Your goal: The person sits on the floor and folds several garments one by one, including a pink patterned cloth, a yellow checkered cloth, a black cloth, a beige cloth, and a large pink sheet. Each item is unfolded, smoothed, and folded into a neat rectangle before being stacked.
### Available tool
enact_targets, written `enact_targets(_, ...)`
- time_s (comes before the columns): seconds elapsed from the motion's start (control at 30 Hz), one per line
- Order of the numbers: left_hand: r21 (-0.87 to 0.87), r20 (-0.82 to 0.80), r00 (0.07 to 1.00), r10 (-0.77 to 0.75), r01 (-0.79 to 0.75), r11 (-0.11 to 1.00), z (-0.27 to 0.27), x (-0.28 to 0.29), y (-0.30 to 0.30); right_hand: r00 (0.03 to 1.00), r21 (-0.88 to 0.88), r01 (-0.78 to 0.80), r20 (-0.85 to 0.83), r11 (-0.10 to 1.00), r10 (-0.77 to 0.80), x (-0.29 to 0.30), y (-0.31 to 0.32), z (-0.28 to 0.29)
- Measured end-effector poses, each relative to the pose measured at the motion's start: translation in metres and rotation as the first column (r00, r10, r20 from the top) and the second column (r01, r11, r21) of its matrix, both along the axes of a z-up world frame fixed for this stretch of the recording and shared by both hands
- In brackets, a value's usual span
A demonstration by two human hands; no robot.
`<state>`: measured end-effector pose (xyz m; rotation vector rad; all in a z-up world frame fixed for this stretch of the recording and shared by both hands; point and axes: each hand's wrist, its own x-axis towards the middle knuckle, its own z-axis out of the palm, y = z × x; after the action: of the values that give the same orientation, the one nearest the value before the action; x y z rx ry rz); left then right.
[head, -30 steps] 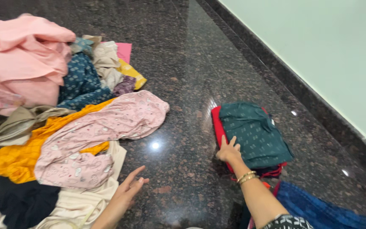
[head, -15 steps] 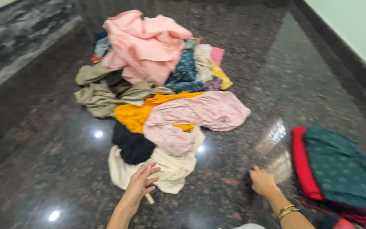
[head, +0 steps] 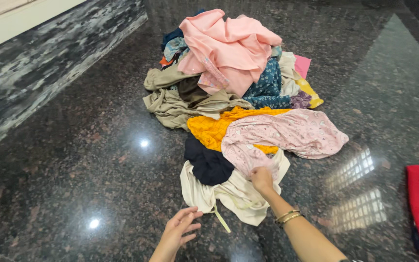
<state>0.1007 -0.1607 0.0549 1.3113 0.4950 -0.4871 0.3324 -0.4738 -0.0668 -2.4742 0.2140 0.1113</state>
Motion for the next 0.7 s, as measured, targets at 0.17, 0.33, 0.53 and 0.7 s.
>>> enact_targets(0.17, -0.037, 0.113, 0.993, -0.041, 0.046, 0.998, 0.003, -0.021, -0.020, 0.956, -0.175, -0.143, 0.230, 0.974, 0.182, -0.023, -0.021, 0.011)
enact_targets(0.33, -0.023, 0.126, 0.988, -0.090, 0.094, 0.995, 0.022, -0.015, -0.034, 0.839, -0.073, -0.402, 0.369, 0.913, 0.400, -0.009, -0.044, 0.032)
enact_targets(0.53, -0.023, 0.211, 0.977, 0.034, -0.030, 0.999, 0.044, -0.010, -0.007, 0.953, -0.230, -0.275, 0.062, 0.934, 0.296, -0.005, -0.024, 0.035)
enact_targets(0.7, -0.088, -0.015, 0.995, 0.096, -0.097, 0.991, 0.029, -0.022, -0.012, 0.819, 0.515, -0.549, 0.177, 0.658, 0.545, -0.075, 0.035, 0.081)
